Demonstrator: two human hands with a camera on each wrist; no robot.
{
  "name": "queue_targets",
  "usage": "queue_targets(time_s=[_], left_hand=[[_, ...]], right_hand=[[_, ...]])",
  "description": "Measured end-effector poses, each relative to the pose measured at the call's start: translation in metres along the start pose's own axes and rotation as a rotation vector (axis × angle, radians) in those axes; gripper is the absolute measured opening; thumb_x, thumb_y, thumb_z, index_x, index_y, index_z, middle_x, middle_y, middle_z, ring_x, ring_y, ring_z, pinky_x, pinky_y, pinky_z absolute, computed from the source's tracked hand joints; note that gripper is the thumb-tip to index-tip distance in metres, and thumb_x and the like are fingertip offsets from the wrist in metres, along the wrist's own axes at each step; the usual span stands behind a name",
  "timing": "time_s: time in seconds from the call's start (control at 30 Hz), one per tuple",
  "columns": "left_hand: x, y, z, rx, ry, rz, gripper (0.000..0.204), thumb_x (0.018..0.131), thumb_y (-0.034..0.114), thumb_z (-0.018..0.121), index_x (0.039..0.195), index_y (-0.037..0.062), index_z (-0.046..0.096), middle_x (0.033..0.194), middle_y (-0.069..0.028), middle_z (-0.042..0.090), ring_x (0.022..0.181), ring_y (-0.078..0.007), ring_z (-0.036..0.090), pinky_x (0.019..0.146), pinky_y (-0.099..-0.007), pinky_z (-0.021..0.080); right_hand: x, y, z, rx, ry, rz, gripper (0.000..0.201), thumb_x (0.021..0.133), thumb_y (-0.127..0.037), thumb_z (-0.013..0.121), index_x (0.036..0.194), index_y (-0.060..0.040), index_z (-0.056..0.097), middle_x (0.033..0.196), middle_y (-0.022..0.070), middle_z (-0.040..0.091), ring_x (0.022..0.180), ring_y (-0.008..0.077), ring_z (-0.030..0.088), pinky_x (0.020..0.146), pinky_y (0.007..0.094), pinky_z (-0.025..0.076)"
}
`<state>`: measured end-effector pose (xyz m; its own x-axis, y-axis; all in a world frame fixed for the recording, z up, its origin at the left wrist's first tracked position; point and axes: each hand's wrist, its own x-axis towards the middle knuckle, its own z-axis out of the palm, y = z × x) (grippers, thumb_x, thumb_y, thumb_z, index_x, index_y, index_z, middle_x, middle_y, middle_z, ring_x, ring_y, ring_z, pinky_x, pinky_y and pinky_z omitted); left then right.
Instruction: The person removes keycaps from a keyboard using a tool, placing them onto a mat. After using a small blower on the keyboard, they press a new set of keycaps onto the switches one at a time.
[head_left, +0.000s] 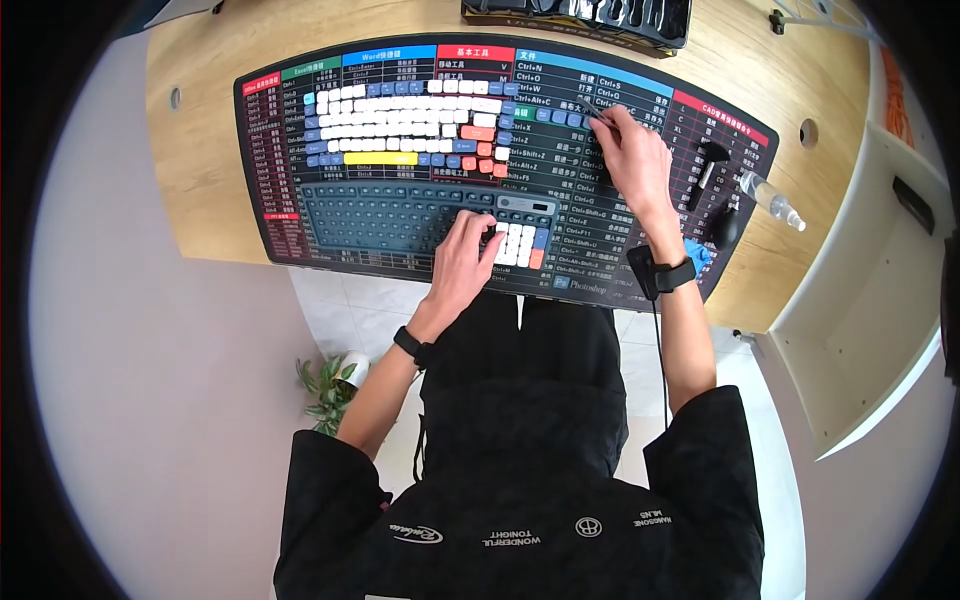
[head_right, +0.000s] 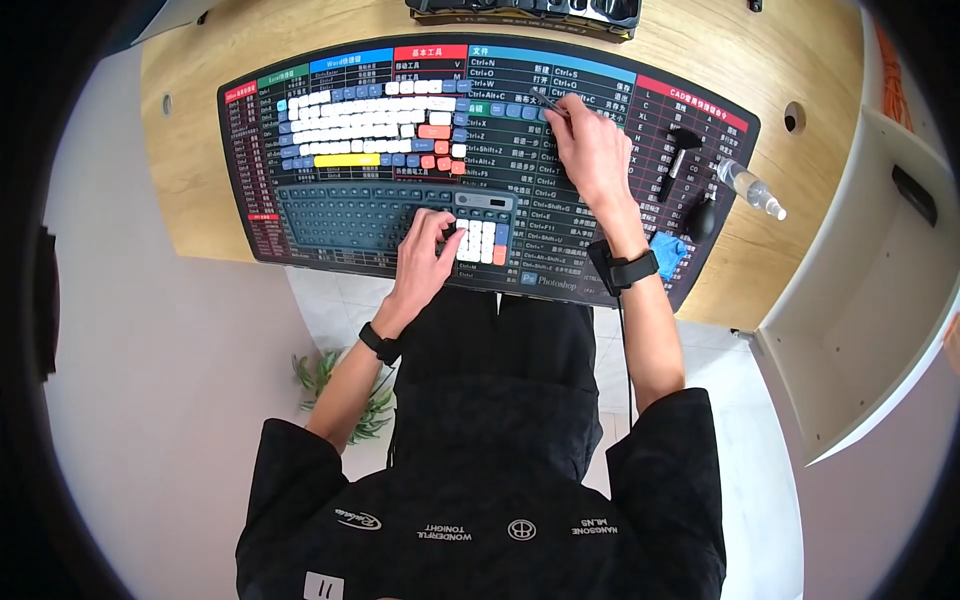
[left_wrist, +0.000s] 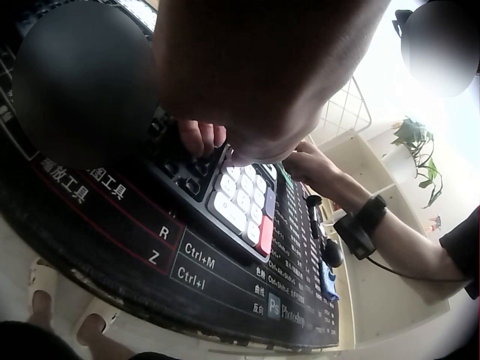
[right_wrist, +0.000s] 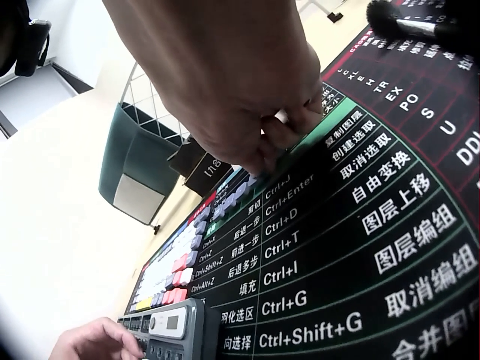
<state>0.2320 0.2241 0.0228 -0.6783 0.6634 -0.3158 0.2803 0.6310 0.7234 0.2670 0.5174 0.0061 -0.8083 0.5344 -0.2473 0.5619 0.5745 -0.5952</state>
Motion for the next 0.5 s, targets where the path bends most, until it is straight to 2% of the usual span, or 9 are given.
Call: queue_targets(time_s=[0.17, 0.23, 0.3, 0.37, 0.43, 0.5], left_hand=[[0.0, 0.0, 0.0, -0.006, -0.002, -0.001, 0.023, 0.094, 0.01, 0.073, 0.111, 0.0025, 0.059, 0.102, -0.0137, 0.06, 0.086, -0.0372, 0.067, 0.068, -0.0441, 0.055], [0.001, 0.002, -0.002, -0.018, -0.003, 0.011, 0.023, 0.094, 0.01, 0.073, 0.111, 0.0025, 0.059, 0.102, -0.0136, 0.06, 0.087, -0.0371, 0.066, 0.07, -0.0442, 0.055], [0.002, 0.001, -0.004, -0.028, -0.007, 0.024, 0.023, 0.094, 0.009, 0.073, 0.111, 0.0024, 0.059, 0.101, -0.0135, 0.059, 0.088, -0.0369, 0.066, 0.071, -0.0443, 0.055], [0.003, 0.0, -0.006, -0.023, -0.04, 0.063, 0.024, 0.094, 0.01, 0.072, 0.113, 0.0027, 0.059, 0.102, -0.0131, 0.059, 0.089, -0.0365, 0.066, 0.072, -0.0443, 0.055], [0.005, -0.001, -0.009, -0.03, -0.053, 0.075, 0.025, 0.094, 0.01, 0.072, 0.113, 0.003, 0.059, 0.103, -0.0131, 0.058, 0.089, -0.0366, 0.066, 0.072, -0.0446, 0.055], [0.004, -0.003, -0.011, -0.04, -0.071, 0.087, 0.025, 0.094, 0.011, 0.072, 0.114, 0.0033, 0.059, 0.104, -0.013, 0.058, 0.088, -0.0367, 0.065, 0.071, -0.0448, 0.055]], right_hand=[[0.002, 0.0, -0.006, -0.009, -0.011, -0.014, 0.023, 0.101, -0.033, 0.064, 0.103, -0.0102, 0.068, 0.084, 0.0153, 0.074, 0.08, 0.0393, 0.072, 0.066, 0.0473, 0.055], [0.0, -0.004, -0.015, 0.055, -0.013, 0.074, 0.024, 0.102, -0.034, 0.063, 0.104, -0.01, 0.068, 0.083, 0.0157, 0.074, 0.08, 0.0399, 0.071, 0.065, 0.047, 0.054], [-0.007, -0.001, -0.021, 0.071, 0.038, 0.086, 0.026, 0.104, -0.033, 0.06, 0.102, -0.0084, 0.067, 0.078, 0.0172, 0.071, 0.074, 0.0417, 0.069, 0.062, 0.0483, 0.052], [-0.023, 0.003, -0.026, 0.062, 0.007, 0.085, 0.022, 0.106, -0.029, 0.058, 0.1, -0.0076, 0.063, 0.075, 0.0182, 0.068, 0.071, 0.0432, 0.067, 0.059, 0.0506, 0.049], [-0.05, -0.001, -0.026, -0.014, -0.052, -0.046, 0.02, 0.106, -0.024, 0.056, 0.097, -0.0068, 0.058, 0.071, 0.0183, 0.065, 0.069, 0.0436, 0.066, 0.056, 0.0516, 0.048], [-0.08, -0.016, -0.024, -0.032, -0.147, -0.178, 0.015, 0.103, -0.019, 0.059, 0.094, -0.0083, 0.056, 0.075, 0.0167, 0.066, 0.067, 0.0397, 0.066, 0.055, 0.049, 0.05]])
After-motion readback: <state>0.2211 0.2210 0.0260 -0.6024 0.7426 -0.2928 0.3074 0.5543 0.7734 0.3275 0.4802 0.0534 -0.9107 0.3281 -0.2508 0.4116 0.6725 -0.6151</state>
